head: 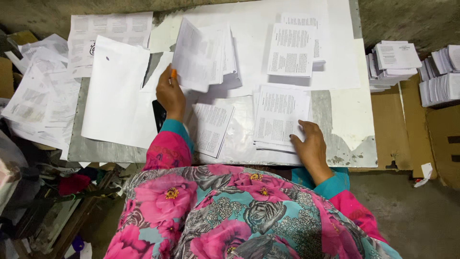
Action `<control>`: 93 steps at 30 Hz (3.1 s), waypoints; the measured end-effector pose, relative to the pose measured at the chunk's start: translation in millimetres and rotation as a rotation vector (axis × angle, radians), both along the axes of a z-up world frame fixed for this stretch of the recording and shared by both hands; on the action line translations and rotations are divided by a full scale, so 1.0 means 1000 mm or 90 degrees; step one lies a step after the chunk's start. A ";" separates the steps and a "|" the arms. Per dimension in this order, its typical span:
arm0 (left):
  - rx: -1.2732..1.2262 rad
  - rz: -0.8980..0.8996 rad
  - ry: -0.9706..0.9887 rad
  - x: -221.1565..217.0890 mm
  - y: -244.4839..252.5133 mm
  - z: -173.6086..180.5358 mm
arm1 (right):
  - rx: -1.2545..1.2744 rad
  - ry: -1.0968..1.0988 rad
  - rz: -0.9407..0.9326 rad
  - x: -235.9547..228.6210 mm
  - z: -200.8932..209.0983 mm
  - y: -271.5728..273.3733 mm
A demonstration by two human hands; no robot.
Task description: The person repeatedly picks up printed sheets from a table, folds them in half, and places them into a growing stack. The person handles the sheets one at a time, aligning edges before folding, and maintains a consistent workflow throughout the clip.
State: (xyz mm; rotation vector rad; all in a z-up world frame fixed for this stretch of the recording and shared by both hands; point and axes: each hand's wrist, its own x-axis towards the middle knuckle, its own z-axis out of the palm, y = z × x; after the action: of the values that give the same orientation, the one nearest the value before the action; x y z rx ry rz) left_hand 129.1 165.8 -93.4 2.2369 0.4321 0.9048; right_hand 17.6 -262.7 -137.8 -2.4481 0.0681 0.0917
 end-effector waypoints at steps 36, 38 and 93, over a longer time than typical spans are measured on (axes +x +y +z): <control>0.200 -0.640 -0.016 -0.138 -0.231 0.049 | 0.934 -0.045 -0.196 0.001 0.019 0.012; 0.199 -0.638 -0.012 -0.138 -0.232 0.048 | 0.936 -0.047 -0.197 -0.001 0.025 0.015; -0.521 -0.644 0.311 -0.120 -0.178 0.034 | 0.883 -0.029 -0.282 -0.001 0.003 -0.005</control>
State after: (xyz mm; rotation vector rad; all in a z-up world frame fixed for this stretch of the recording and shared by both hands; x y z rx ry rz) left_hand 9.0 -12.2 -59.5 1.5270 -0.1467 -0.3264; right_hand 17.0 -267.4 -134.6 -1.0138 0.3799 -0.0952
